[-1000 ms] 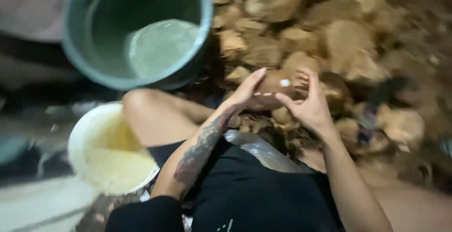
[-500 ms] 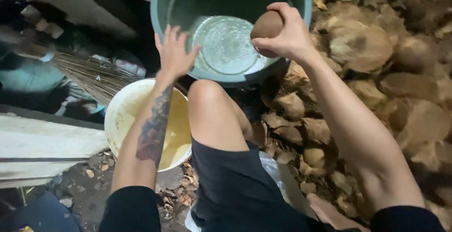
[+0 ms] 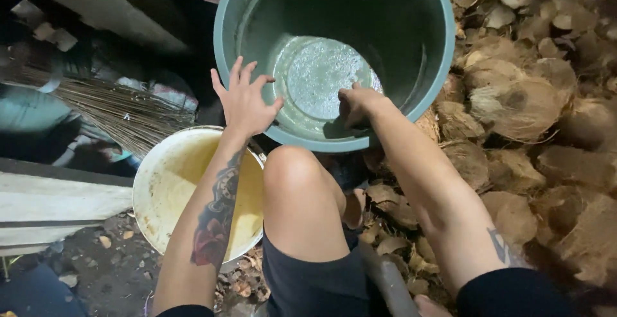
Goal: The person sits cross-legged on the floor and uses a machete to strike the top of a coconut, creating holes to drain the water into a nearby bucket. They repeat this process with a second coconut.
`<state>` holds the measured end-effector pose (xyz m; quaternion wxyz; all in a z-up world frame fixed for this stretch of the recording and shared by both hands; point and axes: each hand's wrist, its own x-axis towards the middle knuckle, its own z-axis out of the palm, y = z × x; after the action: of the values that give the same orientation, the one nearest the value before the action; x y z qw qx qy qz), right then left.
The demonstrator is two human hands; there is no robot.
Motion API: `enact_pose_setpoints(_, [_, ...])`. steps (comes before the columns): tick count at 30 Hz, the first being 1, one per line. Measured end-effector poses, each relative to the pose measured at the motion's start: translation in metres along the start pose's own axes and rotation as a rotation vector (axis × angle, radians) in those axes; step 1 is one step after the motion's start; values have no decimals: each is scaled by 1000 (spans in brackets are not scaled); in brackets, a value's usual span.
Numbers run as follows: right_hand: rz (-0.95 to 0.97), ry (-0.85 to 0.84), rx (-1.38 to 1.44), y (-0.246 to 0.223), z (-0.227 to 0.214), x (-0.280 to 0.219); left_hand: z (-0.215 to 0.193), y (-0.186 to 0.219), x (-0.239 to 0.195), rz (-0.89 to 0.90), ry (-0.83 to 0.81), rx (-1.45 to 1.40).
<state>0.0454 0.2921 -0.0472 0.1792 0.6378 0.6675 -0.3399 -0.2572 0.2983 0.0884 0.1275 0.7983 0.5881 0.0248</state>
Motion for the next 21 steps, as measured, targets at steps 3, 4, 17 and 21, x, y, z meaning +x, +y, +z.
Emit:
enact_pose_setpoints(3, [6, -80, -17, -16, -7, -17, 2, 0, -3, -3, 21, -10])
enact_pose_setpoints(4, [12, -109, -5, -19, -12, -21, 3, 0, -2, -7, 24, -6])
enact_pose_setpoints(17, [43, 177, 24, 7, -14, -39, 5, -2, -11, 64, 4, -63])
enact_pose_setpoints(21, [40, 353, 18, -2, -28, -97, 1, -6, -7, 93, -41, -36])
